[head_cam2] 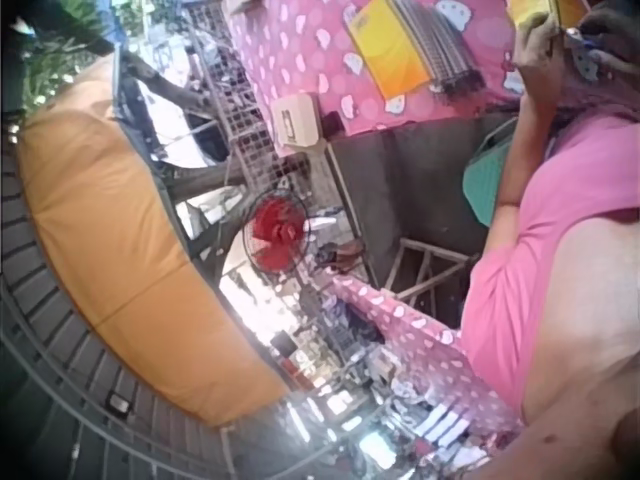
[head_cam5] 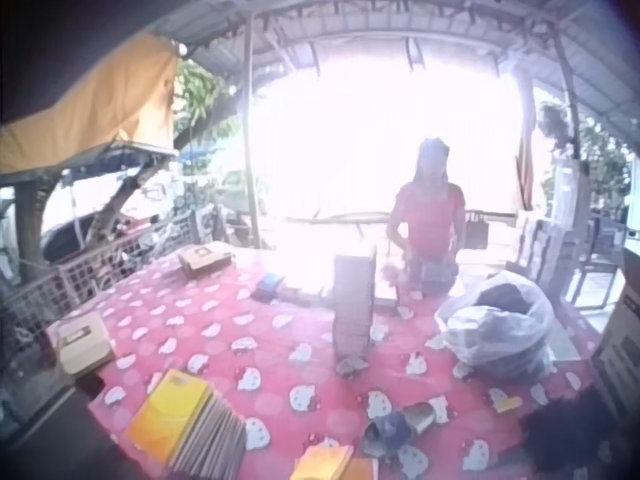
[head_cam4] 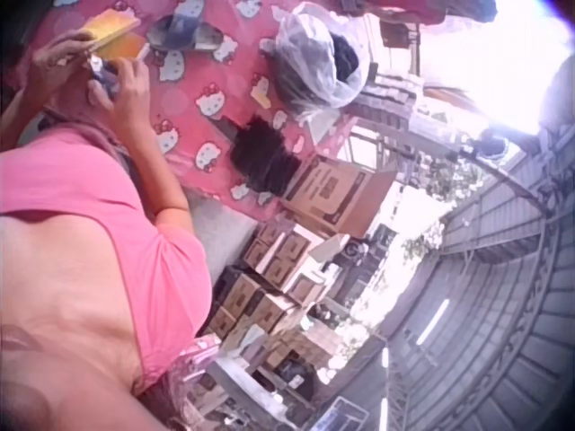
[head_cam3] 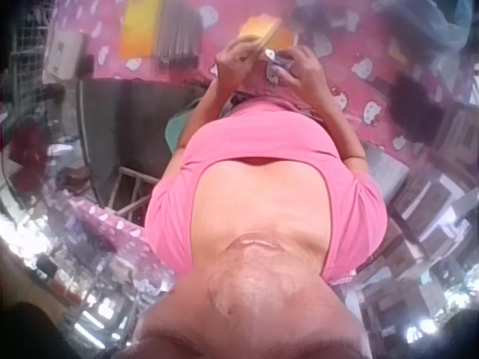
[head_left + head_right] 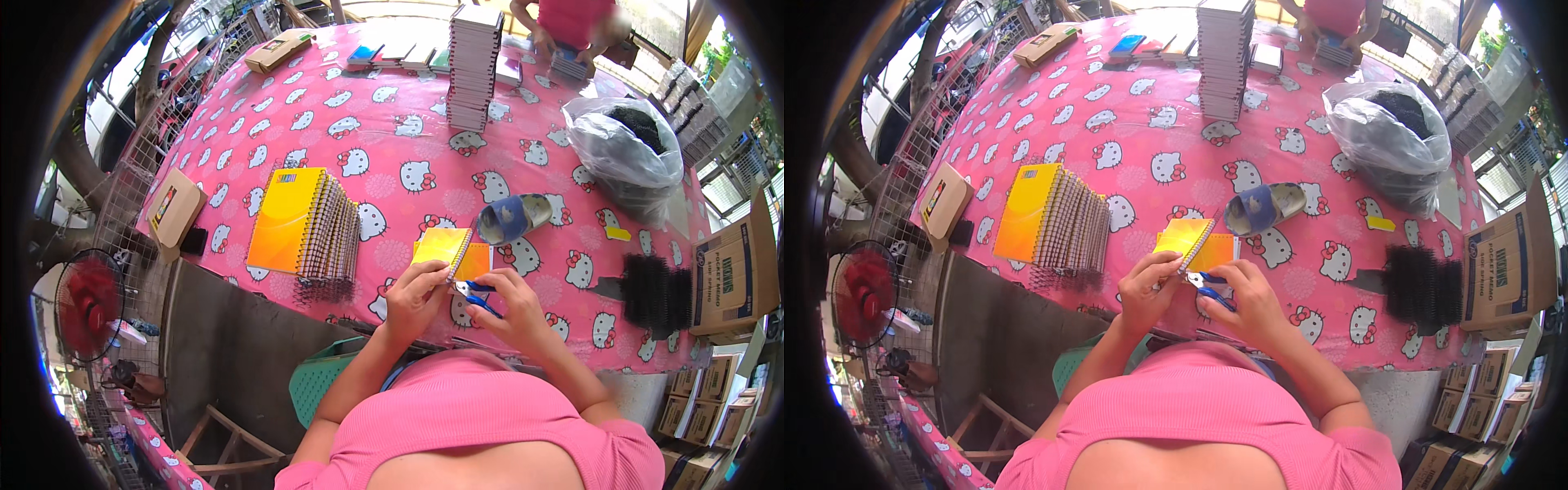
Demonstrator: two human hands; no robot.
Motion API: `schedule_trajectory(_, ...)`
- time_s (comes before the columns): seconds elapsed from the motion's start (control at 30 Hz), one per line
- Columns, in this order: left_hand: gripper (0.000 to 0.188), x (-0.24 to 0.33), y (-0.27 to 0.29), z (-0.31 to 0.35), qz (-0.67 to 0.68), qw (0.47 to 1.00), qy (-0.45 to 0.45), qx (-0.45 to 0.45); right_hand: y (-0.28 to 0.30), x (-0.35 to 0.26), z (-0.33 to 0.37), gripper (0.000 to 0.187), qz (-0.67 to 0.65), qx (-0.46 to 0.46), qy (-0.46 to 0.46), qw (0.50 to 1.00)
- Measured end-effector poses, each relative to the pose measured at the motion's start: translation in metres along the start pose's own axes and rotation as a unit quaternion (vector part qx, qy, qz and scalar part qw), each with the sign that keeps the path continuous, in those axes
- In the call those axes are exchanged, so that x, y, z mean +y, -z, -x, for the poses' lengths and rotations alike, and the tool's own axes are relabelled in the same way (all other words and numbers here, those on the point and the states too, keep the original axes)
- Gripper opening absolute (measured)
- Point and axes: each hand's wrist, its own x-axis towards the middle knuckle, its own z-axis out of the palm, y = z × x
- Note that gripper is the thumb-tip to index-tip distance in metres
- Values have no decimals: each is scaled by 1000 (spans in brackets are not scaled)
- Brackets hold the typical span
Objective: The person assembles small yellow notepads by threading a metal spiral wire through the holes in the paper and covers, and then uses a pair of blue pliers to trim and bend the wire ends.
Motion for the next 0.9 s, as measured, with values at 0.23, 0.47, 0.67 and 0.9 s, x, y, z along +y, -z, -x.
schedule_trajectory(0.23, 19, 5, 6, -5, -11, 996, -75, 38, -1, 18, -7, 33, -631, -202, -330, 673)
schedule_trajectory(0.47, 16, 81, 85, -56, 53, 937, -24, 345, 12, 72, 29, 45, -30, 48, -178, 982)
schedule_trajectory(0.67, 14, 15, 158, -46, 31, 883, 126, 450, 8, 105, 57, 49, 221, 77, -116, 965)
schedule_trajectory(0.9, 15, -13, 152, -44, 40, 885, 68, 459, -33, 87, -12, 47, 78, 28, -248, 965)
